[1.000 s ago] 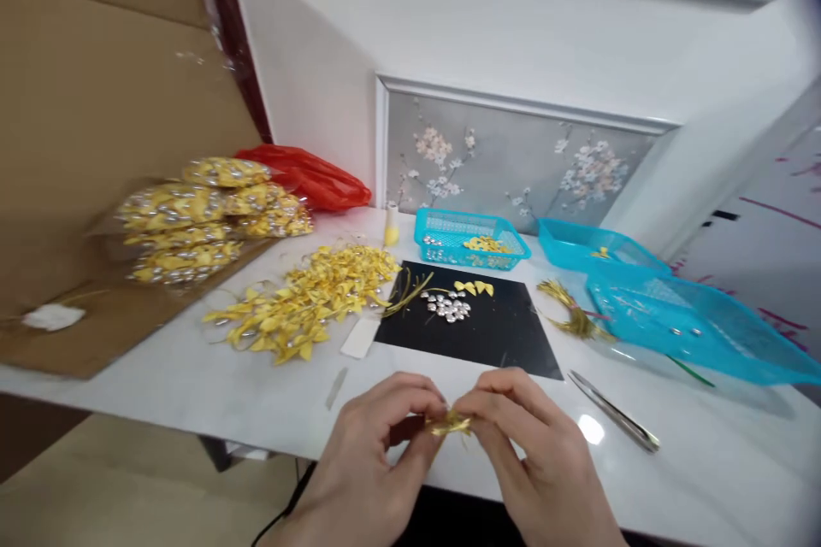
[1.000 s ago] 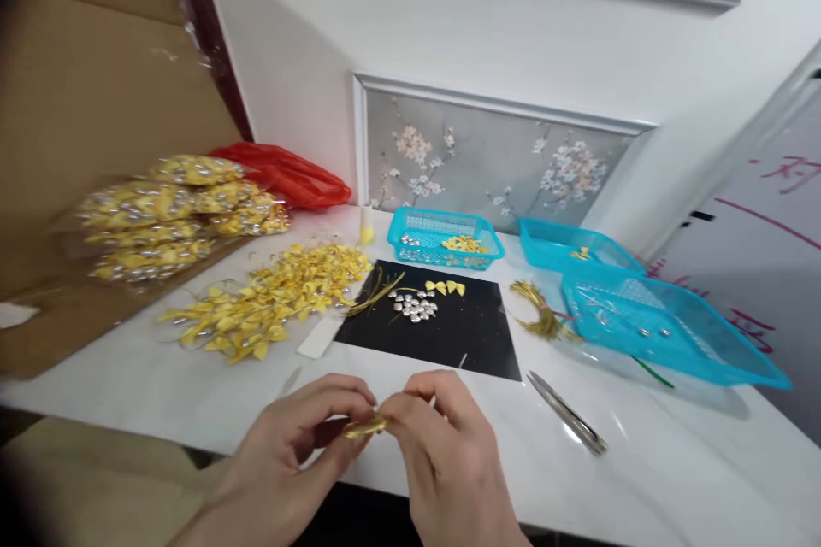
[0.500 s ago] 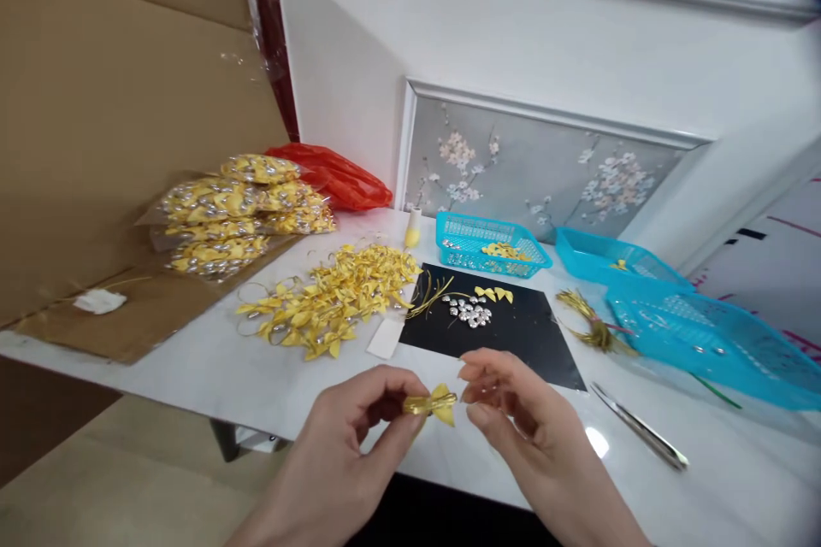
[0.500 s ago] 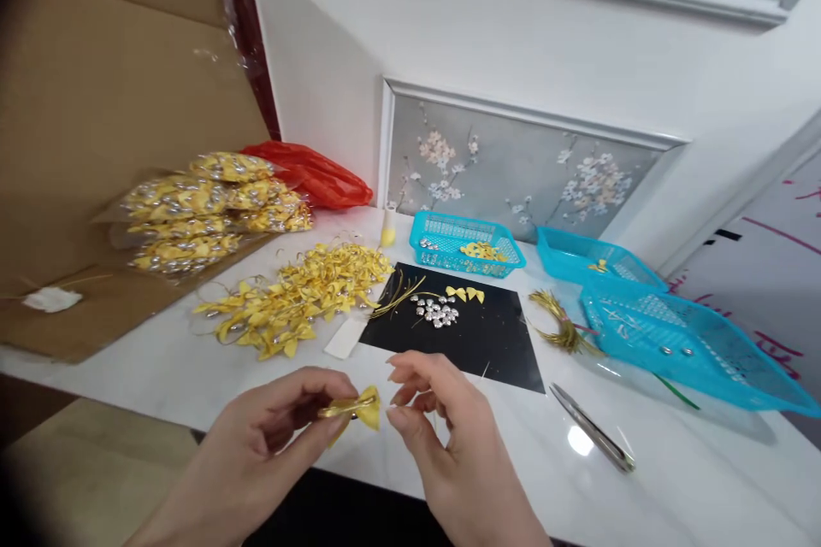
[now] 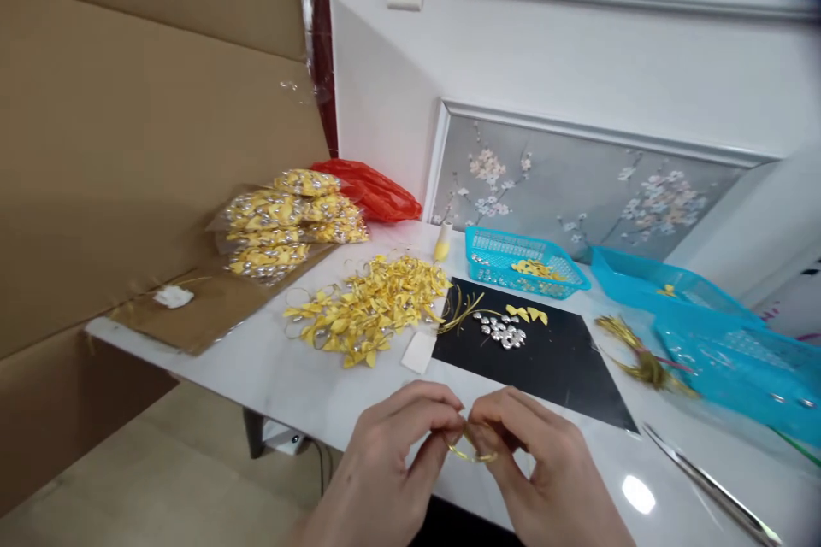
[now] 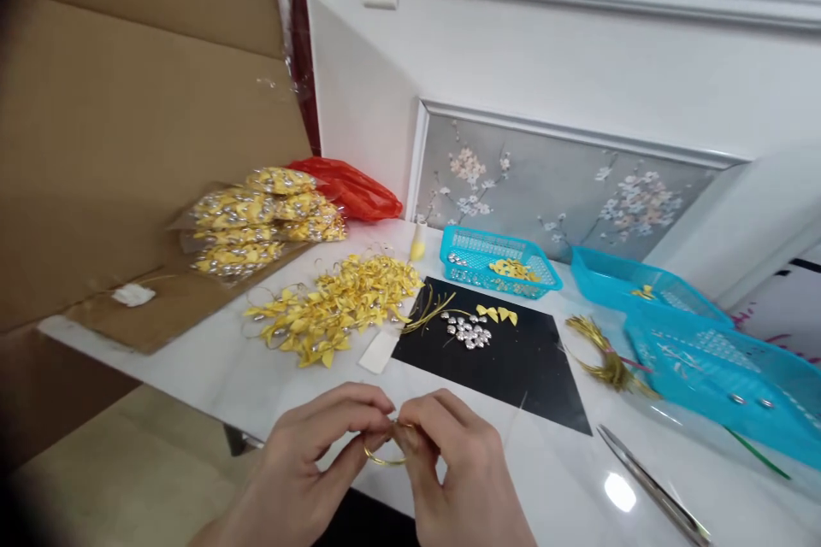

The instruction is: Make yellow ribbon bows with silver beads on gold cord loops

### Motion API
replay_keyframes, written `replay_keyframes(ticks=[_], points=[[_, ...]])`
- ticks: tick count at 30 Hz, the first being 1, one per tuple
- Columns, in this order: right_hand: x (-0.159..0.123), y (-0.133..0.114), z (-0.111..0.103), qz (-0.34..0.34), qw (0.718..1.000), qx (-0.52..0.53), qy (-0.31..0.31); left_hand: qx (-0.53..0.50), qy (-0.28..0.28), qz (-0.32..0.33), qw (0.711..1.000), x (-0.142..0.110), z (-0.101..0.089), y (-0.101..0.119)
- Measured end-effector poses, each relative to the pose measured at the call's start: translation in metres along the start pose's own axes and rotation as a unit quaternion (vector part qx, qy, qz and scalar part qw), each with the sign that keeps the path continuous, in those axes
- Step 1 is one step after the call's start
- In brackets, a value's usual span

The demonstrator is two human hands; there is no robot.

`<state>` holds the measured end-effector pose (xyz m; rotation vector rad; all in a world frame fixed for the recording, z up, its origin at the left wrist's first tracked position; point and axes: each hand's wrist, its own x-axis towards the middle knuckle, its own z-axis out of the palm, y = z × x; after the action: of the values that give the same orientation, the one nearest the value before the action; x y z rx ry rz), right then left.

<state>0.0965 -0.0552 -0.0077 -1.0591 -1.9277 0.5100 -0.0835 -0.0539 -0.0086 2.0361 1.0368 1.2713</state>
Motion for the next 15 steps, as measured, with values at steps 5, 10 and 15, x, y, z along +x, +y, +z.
replay_keyframes(ticks=[5,10,15], points=[[-0.001,0.003,0.021,0.113,0.990,0.084,-0.023,-0.019,0.004,0.009,1.000,-0.006,-0.004,-0.003],[-0.005,0.007,0.034,0.176,0.968,0.179,0.013,0.021,0.088,-0.074,0.993,-0.003,-0.035,-0.009],[-0.012,0.022,0.029,0.161,0.982,0.094,0.002,0.101,0.216,-0.153,0.959,0.037,-0.120,-0.045]])
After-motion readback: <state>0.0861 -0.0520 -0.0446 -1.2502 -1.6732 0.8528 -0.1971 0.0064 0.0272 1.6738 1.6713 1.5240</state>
